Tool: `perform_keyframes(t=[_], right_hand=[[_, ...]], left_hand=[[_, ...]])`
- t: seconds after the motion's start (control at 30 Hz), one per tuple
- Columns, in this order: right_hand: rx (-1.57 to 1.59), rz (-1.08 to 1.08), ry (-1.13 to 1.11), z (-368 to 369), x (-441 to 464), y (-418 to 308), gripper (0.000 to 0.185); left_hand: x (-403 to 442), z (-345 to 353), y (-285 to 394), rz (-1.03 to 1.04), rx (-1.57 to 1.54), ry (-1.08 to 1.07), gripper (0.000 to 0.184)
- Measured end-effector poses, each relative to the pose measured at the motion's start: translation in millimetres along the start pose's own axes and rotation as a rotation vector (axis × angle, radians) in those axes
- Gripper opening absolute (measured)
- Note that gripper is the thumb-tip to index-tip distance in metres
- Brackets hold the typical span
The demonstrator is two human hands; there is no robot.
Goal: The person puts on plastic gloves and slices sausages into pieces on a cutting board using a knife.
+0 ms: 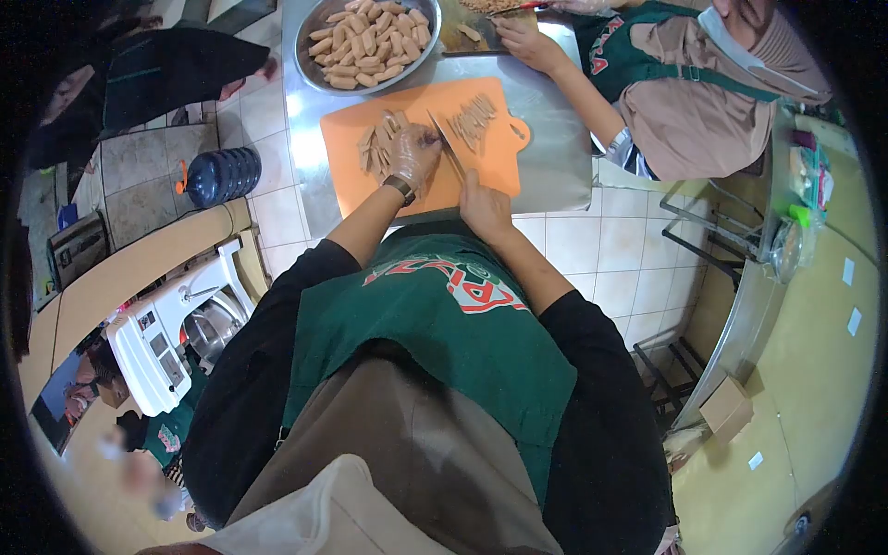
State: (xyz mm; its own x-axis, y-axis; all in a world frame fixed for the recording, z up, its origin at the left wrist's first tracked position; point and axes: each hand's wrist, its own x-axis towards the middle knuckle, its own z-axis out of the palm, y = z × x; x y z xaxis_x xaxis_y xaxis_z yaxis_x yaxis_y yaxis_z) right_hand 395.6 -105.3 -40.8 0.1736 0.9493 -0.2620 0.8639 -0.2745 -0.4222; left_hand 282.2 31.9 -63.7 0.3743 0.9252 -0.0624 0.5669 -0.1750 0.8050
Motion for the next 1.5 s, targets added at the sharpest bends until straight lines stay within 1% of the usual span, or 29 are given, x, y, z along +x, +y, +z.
perform_keyframes(t=[0.07,0.17,0.23,0.37,0.43,0.77,0.83,0.93,1.03,1.07,1.13,1.27,1.33,1.37,1.43,1.47,1.5], right_hand=[[-0.026,-0.009,-0.006,-2.7,1.1,0.0,0.018],[-0.029,-0.028,-0.014,-7.2,2.0,2.9,0.018],[-0.068,-0.061,-0.019,-9.3,2.5,5.4,0.018],[-0.059,-0.052,-0.077,-18.2,5.5,6.0,0.02],[-0.08,-0.088,-0.077,-19.6,6.0,7.1,0.019],[-0.021,-0.046,-0.108,-17.3,15.8,4.5,0.017],[-0.035,-0.047,-0.116,-17.2,21.1,4.3,0.016],[-0.03,-0.045,-0.109,-17.9,17.4,4.4,0.017],[-0.032,-0.043,-0.069,-11.2,-1.2,13.9,0.022],[-0.034,-0.043,-0.067,-11.6,-9.3,16.8,0.022],[-0.044,0.027,-0.124,-15.5,-22.4,20.5,0.021],[0.005,0.024,-0.083,-19.8,-18.1,29.9,0.02],[0.021,-0.064,-0.033,-24.4,-9.3,34.4,0.018],[0.021,-0.065,-0.031,-25.4,-6.1,35.6,0.018],[-0.004,-0.059,0.045,-30.1,0.3,31.0,0.017],[0.0,-0.057,0.048,-31.6,0.3,28.3,0.017],[0.003,-0.088,0.046,-32.9,-1.3,25.4,0.017]], left_hand=[[0.4,0.6,-1.6,0.015,0.025,-0.018,0.012],[0.2,1.9,-0.9,0.027,0.009,0.033,0.01],[-0.4,3.1,-0.9,0.006,0.021,0.036,0.011],[-0.1,3.2,0.3,-0.024,0.009,0.021,0.011],[-0.7,2.2,1.8,0.009,0.032,0.028,0.011],[-0.7,4.0,2.9,-0.021,0.029,0.025,0.01],[-2.6,1.5,7.8,-0.054,0.012,0.003,0.011],[-2.9,0.9,13.5,-0.094,0.021,0.0,0.011],[-2.9,-5.4,19.3,-0.047,0.111,-0.01,0.012],[-2.7,-6.0,20.2,-0.046,0.11,-0.009,0.012],[-3.1,-3.8,19.2,-0.064,0.052,0.024,0.011],[1.0,-5.1,19.0,-0.069,0.034,0.039,0.011],[6.6,-11.3,17.4,-0.141,-0.105,-0.121,0.013],[7.8,-16.3,15.1,-0.138,-0.106,-0.121,0.013],[15.1,-41.4,22.4,0.135,0.295,0.039,0.017],[20.3,-51.8,23.9,0.138,0.299,0.037,0.017],[26.4,-60.5,23.6,0.169,0.471,0.012,0.018]])
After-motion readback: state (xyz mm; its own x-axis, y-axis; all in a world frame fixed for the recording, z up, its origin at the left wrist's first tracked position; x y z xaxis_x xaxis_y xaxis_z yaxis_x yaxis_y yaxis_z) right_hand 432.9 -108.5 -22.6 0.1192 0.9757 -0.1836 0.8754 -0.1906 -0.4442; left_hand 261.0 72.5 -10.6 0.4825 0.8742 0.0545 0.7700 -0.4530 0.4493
